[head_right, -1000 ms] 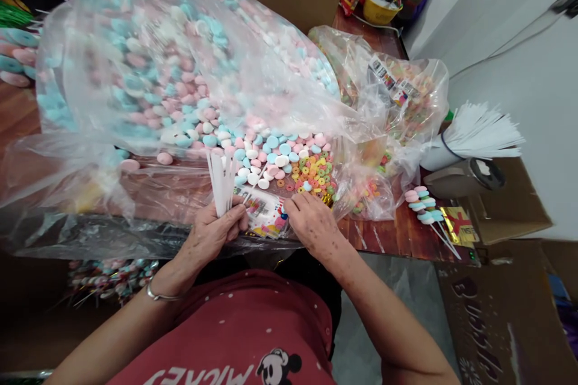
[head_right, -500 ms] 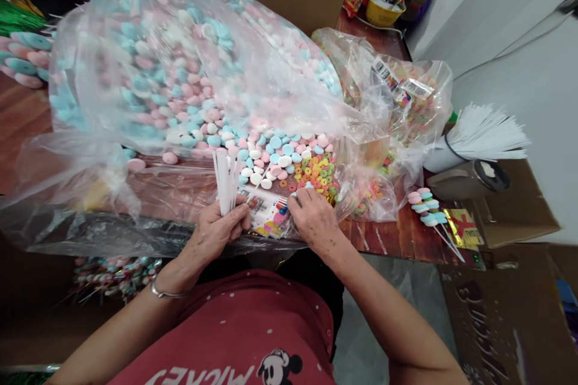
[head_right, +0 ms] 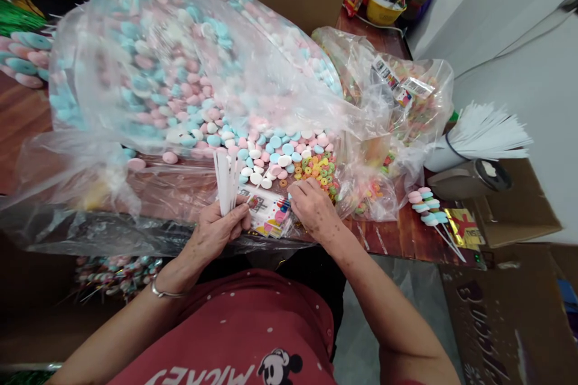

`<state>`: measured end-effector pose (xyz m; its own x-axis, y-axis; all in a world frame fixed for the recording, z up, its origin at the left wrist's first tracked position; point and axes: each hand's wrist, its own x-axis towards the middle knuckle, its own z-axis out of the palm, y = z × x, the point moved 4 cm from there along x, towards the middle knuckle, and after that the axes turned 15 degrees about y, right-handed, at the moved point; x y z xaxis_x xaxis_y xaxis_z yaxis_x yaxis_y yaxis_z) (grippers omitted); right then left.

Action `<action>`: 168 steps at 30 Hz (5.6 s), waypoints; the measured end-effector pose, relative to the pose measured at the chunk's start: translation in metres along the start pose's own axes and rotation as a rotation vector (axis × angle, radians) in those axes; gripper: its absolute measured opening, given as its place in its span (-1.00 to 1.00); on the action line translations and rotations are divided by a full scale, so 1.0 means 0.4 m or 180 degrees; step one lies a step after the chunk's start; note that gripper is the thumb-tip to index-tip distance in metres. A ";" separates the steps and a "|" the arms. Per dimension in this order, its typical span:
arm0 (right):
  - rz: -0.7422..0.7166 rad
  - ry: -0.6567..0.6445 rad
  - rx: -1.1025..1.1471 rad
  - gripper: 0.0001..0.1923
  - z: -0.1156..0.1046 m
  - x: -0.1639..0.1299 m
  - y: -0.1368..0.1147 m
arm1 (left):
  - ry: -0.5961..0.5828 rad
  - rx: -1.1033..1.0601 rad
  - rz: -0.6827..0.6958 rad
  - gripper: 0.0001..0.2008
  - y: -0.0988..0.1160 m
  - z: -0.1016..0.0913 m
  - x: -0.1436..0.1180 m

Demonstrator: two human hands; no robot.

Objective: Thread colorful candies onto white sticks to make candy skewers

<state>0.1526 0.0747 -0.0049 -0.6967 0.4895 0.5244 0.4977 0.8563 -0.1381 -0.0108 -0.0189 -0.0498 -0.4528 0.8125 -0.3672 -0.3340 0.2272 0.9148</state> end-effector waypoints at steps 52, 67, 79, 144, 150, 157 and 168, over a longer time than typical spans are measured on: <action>0.3646 0.1610 0.3941 -0.77 0.004 0.015 0.068 | -0.0455 0.1255 0.0843 -0.73 0.003 0.006 0.006; 0.1576 0.1018 0.1693 -0.72 -0.022 0.011 0.056 | -0.0377 0.0949 0.0793 -0.74 -0.037 -0.001 0.016; 0.1567 0.1061 0.1755 -0.70 0.011 0.020 0.036 | -0.0256 0.0907 0.0837 -0.72 -0.022 0.003 0.006; 0.0462 -0.0425 0.0194 -0.83 0.002 0.025 0.072 | 0.0003 0.0607 0.0514 -0.68 -0.010 -0.003 0.001; 0.2707 0.0656 0.2902 -0.78 0.018 -0.011 0.090 | -0.0344 0.0881 0.0878 -0.70 -0.022 -0.006 0.007; 0.3210 0.1171 0.3704 -0.77 0.040 -0.013 0.071 | -0.0461 0.1056 0.0983 -0.71 -0.043 -0.008 0.012; 0.1026 0.1823 0.0902 -0.80 -0.025 -0.006 -0.010 | -0.0415 0.1054 0.0928 -0.72 -0.029 0.001 0.007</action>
<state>0.1574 0.0685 0.0026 -0.1181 0.6284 0.7688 0.4254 0.7316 -0.5326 -0.0078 -0.0191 -0.0615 -0.3737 0.9240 -0.0814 0.0836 0.1210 0.9891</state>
